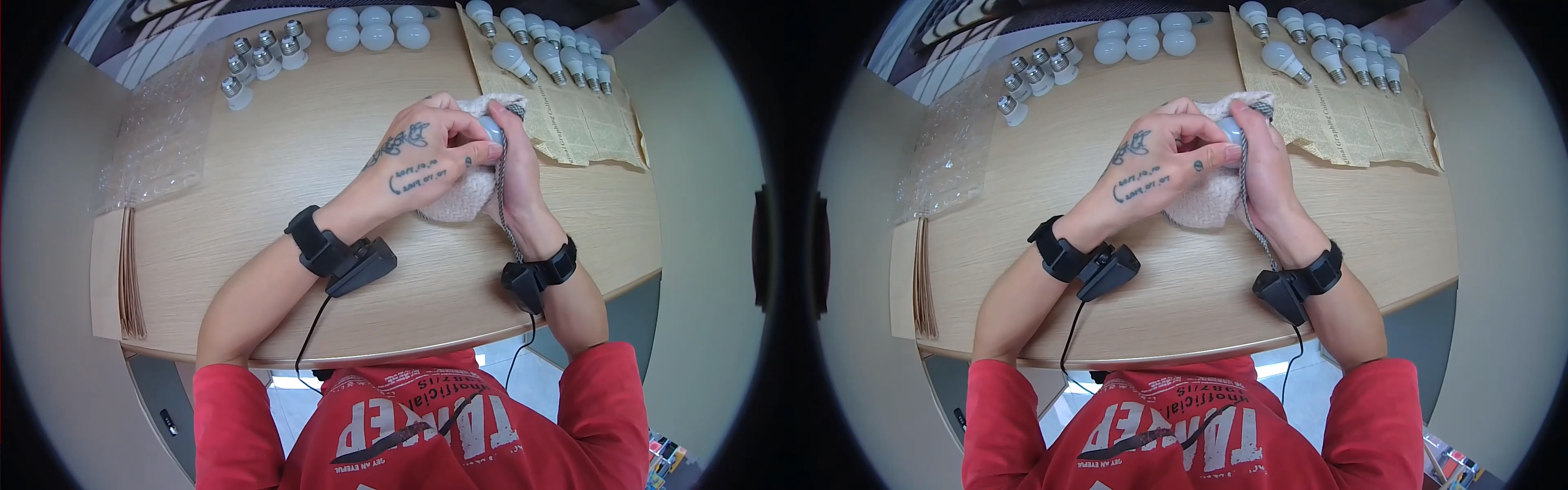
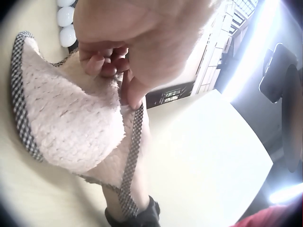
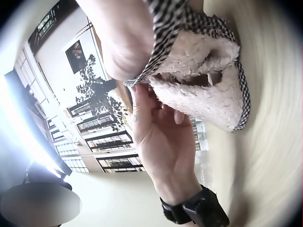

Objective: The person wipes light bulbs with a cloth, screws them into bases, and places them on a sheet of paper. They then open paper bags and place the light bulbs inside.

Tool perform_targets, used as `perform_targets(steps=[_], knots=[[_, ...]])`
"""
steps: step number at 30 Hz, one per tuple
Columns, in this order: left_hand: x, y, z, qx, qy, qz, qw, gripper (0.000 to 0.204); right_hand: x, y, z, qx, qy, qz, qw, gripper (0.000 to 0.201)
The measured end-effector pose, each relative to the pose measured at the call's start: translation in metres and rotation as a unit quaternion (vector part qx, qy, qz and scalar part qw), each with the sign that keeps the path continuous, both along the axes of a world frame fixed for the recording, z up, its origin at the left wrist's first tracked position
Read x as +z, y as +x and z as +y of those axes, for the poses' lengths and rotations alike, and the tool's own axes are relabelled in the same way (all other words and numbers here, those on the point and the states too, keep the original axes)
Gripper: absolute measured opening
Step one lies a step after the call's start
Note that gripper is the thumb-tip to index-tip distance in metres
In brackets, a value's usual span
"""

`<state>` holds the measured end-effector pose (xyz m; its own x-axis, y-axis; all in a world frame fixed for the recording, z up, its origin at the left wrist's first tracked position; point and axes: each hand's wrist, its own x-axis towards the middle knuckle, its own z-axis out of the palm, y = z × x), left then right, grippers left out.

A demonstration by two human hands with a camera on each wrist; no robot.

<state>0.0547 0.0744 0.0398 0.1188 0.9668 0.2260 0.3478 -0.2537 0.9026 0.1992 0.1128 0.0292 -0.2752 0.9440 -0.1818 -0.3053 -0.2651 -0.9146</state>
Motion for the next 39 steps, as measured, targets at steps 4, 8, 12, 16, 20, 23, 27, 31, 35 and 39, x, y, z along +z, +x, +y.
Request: perform_targets(steps=[4,8,12,16,20,23,27,31,35,39], knots=[[0.004,0.003,-0.002,0.009,0.002,-0.002,1.000,0.020,0.008,-0.002,-0.007,0.022,-0.050,0.022,0.998,0.036],[-0.001,-0.004,0.001,0.018,0.055,0.052,0.997,0.020,-0.001,0.000,-0.002,0.060,-0.052,0.037,0.996,0.034],[-0.011,-0.005,0.002,0.024,0.099,0.096,0.990,0.020,-0.009,0.003,0.004,0.062,-0.049,0.052,0.996,0.031],[-0.015,-0.003,0.003,0.017,0.095,0.086,0.992,0.020,-0.011,0.002,0.004,0.031,0.001,-0.005,1.000,0.028],[-0.005,-0.001,0.002,0.014,0.068,0.062,0.996,0.019,0.006,-0.005,-0.007,0.002,-0.031,-0.007,0.999,0.028],[-0.001,-0.004,0.001,0.016,0.057,0.066,0.996,0.017,0.006,-0.005,-0.006,0.013,-0.013,-0.038,0.999,0.034],[-0.009,-0.009,0.005,0.034,0.063,0.068,0.995,0.017,-0.007,-0.001,0.000,0.069,0.090,-0.115,0.987,0.048],[-0.018,-0.019,0.016,0.056,0.033,-0.016,0.998,0.019,-0.014,-0.003,-0.001,0.082,0.101,-0.005,0.991,0.048],[-0.010,-0.025,0.012,0.057,-0.011,0.009,0.998,0.019,0.000,-0.003,-0.002,0.129,0.040,0.145,0.980,0.042],[-0.010,-0.022,0.011,0.022,-0.008,-0.046,0.999,0.020,-0.012,-0.001,0.004,0.117,0.091,0.051,0.988,0.038]])
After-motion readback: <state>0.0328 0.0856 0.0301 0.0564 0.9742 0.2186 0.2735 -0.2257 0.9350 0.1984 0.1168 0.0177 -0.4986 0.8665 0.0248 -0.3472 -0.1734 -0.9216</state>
